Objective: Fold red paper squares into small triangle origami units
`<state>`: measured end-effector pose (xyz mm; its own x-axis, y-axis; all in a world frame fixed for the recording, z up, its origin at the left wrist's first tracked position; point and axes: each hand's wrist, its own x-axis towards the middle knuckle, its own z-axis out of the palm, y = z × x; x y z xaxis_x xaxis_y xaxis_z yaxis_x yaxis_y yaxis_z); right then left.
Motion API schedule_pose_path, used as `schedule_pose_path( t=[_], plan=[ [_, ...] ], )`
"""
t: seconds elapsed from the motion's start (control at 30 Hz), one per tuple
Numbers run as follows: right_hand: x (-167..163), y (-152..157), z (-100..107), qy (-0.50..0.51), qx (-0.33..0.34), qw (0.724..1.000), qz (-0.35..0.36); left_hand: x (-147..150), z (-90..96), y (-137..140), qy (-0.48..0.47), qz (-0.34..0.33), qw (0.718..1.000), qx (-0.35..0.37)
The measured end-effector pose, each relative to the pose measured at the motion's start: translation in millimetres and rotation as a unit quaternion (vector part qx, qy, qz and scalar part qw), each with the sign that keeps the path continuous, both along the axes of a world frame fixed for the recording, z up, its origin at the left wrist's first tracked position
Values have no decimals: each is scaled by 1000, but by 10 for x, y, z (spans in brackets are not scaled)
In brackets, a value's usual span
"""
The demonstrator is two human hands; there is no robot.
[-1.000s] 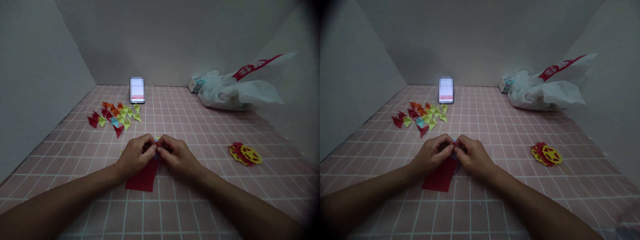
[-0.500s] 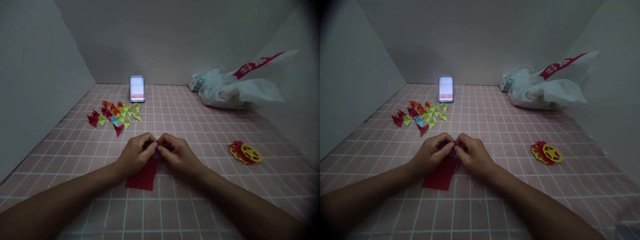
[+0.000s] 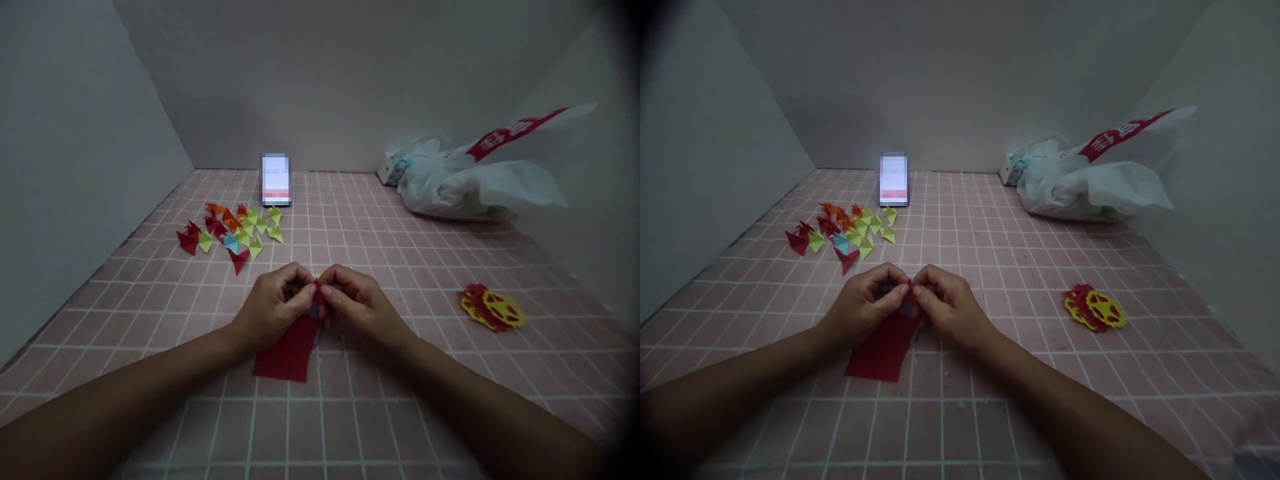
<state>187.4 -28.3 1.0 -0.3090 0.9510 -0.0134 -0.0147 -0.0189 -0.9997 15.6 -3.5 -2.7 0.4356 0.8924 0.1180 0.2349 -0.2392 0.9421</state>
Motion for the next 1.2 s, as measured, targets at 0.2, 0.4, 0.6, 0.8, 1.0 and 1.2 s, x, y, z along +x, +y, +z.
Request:
schedule_pose_path(
  t=[0.2,0.4,0.6,0.8,1.0,1.2],
  plan=[
    [6,23,-34,1,18,1000,-2,3,0,2,4,10,1000,21],
    [-10,21,-45,-13,26,999,-16,-5,25,-7,16,12,998,64],
    [-15,5,-49,-26,33,998,-37,-10,35,-39,11,-7,998,59],
    [-3,6,-32,-23,25,999,-20,2,6,-36,20,15,998,49],
    [17,7,-60,-100,102,988,-60,14,27,-30,8,38,998,46],
    [26,35,-42,-144,118,981,-54,10,9,-24,16,31,998,50]
  ],
)
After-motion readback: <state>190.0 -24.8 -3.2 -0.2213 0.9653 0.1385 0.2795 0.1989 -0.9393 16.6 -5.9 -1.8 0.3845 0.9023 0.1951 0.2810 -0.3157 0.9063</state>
